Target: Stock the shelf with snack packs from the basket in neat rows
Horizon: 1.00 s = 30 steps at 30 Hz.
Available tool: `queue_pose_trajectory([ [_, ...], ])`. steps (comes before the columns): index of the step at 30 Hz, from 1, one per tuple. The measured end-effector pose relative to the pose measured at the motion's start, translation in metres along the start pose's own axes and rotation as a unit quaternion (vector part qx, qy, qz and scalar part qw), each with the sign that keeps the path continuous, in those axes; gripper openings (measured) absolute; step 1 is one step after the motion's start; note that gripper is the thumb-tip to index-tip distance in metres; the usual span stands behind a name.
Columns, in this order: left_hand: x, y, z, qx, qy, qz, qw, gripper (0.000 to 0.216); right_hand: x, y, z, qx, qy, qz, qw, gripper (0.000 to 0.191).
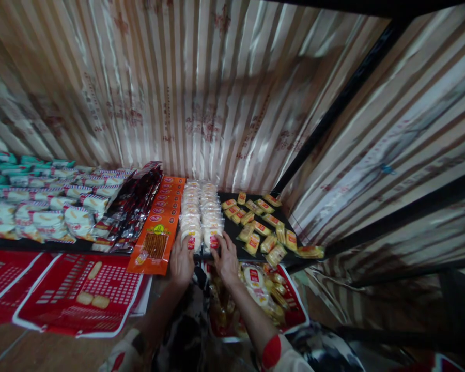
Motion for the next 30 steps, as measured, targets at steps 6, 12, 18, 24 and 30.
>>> queue_pose_trajectory([
  [6,-0.009,0.0,-0.004,-0.001,-0.009,-0.024,1.0,0.041,0.002,-0.005,-0.004,0.009,-0.008,-0.009,1.0,0.042],
  [12,0.001,0.005,-0.001,-0.016,0.011,-0.037,0.999,0.044,0.007,-0.006,0.003,-0.041,0.038,0.009,0.998,0.037],
  [18,0.026,0.025,0.017,-0.013,0.037,-0.08,0.996,0.04,0.048,0.013,0.021,-0.12,0.093,0.013,0.988,0.027],
  [24,0.077,0.069,-0.021,0.1,-0.146,-0.223,0.959,0.037,0.097,0.098,0.019,-0.062,0.038,-0.179,0.981,0.026],
  [30,0.116,0.076,-0.08,0.112,-0.296,-0.095,0.944,0.031,0.107,0.163,0.032,0.098,-0.096,-0.319,0.938,0.036],
])
Point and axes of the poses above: each hand's wrist, its own x-axis away from the middle knuckle, its own z-axis out of the back of the hand, y = z × x, the point moved 5 cm from there along -x, towards the middle knuckle, and after that the axes turned 5 degrees about x, right-handed, at the moved point
